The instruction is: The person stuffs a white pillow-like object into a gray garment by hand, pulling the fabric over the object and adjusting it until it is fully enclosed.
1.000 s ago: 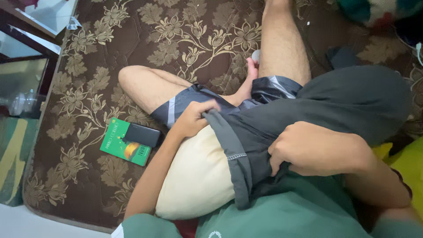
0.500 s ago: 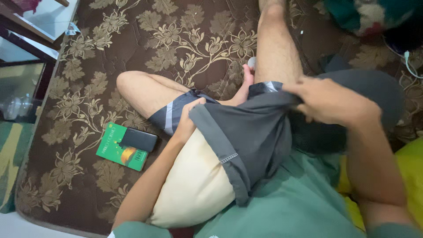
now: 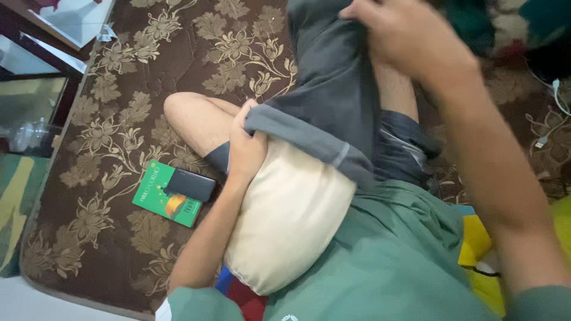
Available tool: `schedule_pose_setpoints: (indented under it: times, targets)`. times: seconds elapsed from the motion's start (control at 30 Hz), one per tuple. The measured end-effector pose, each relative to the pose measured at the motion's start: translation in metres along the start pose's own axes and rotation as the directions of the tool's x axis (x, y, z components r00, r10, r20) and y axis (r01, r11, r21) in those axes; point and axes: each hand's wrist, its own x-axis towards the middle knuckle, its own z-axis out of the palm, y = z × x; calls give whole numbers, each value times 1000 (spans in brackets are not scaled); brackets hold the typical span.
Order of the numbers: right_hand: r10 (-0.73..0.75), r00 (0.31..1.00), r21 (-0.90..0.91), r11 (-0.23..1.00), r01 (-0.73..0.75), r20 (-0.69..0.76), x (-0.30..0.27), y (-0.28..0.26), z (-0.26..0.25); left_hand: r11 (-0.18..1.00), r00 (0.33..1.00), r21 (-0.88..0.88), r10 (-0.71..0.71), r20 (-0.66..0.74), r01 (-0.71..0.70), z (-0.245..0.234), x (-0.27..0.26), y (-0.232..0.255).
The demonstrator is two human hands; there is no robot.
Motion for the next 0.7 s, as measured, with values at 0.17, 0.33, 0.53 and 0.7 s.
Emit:
schedule_pose_setpoints:
  times: [0.17,0.33,0.53,0.7]
  targets:
    - [85,991,238,969,-59,-102,-26,-63,12,951,988,290,-73,-134,110,-16,-17,-45]
    - [433,519,55,727,-684,737,-58,-103,12,973,971,-24,-226,76,228,-80,-26,-74]
    - [264,597,131,834,-535,757,-81,-75,52,861,897,-335,-260,358,383,-126,-54,-100]
    - [126,593,363,685,-632,795,-96,-61,83,907,895,74,-422,145,415,-120,-62,-130]
